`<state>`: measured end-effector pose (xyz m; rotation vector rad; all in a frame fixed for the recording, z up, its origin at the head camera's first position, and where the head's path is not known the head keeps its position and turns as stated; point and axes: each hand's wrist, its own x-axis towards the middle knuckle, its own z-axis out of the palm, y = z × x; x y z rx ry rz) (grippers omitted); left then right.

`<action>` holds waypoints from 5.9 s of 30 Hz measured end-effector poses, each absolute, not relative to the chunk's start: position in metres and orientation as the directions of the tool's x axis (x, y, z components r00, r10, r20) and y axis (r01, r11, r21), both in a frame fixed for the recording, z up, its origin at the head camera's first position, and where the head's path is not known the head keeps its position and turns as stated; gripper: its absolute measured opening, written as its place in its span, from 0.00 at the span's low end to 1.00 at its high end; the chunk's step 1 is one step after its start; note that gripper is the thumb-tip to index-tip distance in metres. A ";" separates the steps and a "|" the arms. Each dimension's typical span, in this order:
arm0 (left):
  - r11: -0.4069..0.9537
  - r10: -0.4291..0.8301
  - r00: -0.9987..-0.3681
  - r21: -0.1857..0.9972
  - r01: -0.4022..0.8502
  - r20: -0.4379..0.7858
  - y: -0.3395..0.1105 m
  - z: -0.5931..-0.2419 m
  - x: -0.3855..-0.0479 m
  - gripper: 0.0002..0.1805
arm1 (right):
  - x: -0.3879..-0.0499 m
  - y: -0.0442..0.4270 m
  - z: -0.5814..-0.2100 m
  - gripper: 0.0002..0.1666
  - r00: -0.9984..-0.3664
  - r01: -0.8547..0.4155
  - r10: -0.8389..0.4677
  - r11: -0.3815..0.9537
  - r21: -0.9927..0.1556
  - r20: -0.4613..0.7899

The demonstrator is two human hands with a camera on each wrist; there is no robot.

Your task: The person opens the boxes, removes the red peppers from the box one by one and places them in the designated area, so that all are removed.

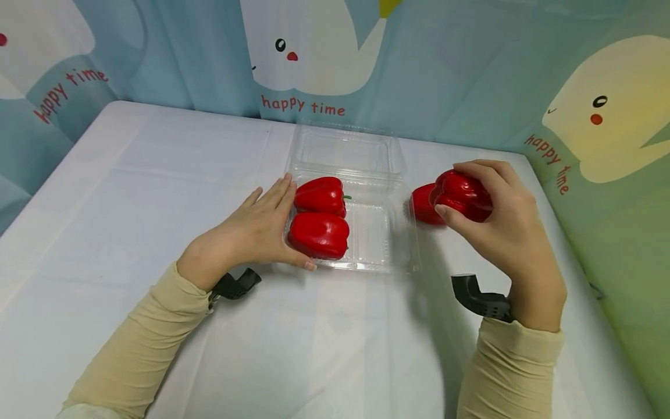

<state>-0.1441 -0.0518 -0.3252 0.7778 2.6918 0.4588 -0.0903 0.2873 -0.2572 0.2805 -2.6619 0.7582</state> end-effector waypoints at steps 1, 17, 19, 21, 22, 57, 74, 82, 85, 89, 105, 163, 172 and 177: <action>0.803 0.556 -0.808 0.380 0.459 -0.197 -0.052 -0.326 -0.144 0.76 | -0.090 0.290 -0.258 0.32 -0.910 -0.281 -0.077 0.836 -0.471 0.407; 0.812 0.542 -0.813 0.382 0.442 -0.213 -0.052 -0.324 -0.143 0.78 | -0.092 0.321 -0.265 0.34 -0.882 -0.148 0.111 0.857 -0.493 0.459; 0.812 0.541 -0.813 0.385 0.438 -0.216 -0.052 -0.324 -0.143 0.78 | -0.092 0.324 -0.267 0.34 -0.883 -0.135 0.122 0.859 -0.494 0.453; 0.811 0.542 -0.813 0.386 0.440 -0.213 -0.052 -0.325 -0.143 0.77 | -0.092 0.326 -0.268 0.34 -0.884 -0.123 0.129 0.863 -0.491 0.449; 0.810 0.544 -0.813 0.386 0.442 -0.209 -0.052 -0.325 -0.143 0.77 | -0.093 0.328 -0.269 0.34 -0.885 -0.118 0.133 0.863 -0.491 0.447; 0.807 0.541 -0.816 0.401 0.434 -0.206 -0.051 -0.325 -0.143 0.77 | -0.133 0.375 -0.330 0.31 -0.987 0.027 0.087 0.918 -0.397 0.134; 0.804 0.545 -0.813 0.402 0.438 -0.204 -0.050 -0.323 -0.143 0.77 | -0.129 0.373 -0.323 0.33 -0.997 0.066 0.079 0.922 -0.381 0.019; 0.804 0.546 -0.810 0.406 0.434 -0.215 -0.048 -0.325 -0.143 0.76 | -0.126 0.374 -0.328 0.32 -0.995 0.088 0.097 0.936 -0.341 0.010; 0.802 0.550 -0.806 0.406 0.437 -0.218 -0.046 -0.325 -0.144 0.76 | -0.126 0.372 -0.331 0.32 -0.993 0.097 0.114 0.932 -0.348 0.028; 0.802 0.550 -0.807 0.405 0.439 -0.215 -0.047 -0.323 -0.144 0.77 | -0.127 0.368 -0.327 0.35 -0.991 0.120 0.131 0.926 -0.358 0.006; 0.804 0.548 -0.812 0.395 0.445 -0.202 -0.049 -0.324 -0.144 0.77 | -0.123 0.328 -0.291 0.26 -0.947 -0.119 0.038 0.880 -0.460 0.319; 0.780 0.584 -0.788 0.402 0.479 -0.195 -0.052 -0.325 -0.141 0.63 | -0.108 0.175 -0.317 0.40 -0.840 -0.492 -0.540 0.717 -0.493 0.053; 0.786 0.583 -0.785 0.388 0.480 -0.209 -0.053 -0.321 -0.141 0.62 | -0.112 0.175 -0.320 0.39 -0.834 -0.507 -0.546 0.706 -0.495 0.077; 0.784 0.589 -0.778 0.389 0.483 -0.221 -0.052 -0.321 -0.141 0.61 | -0.112 0.178 -0.319 0.38 -0.846 -0.484 -0.528 0.703 -0.521 0.074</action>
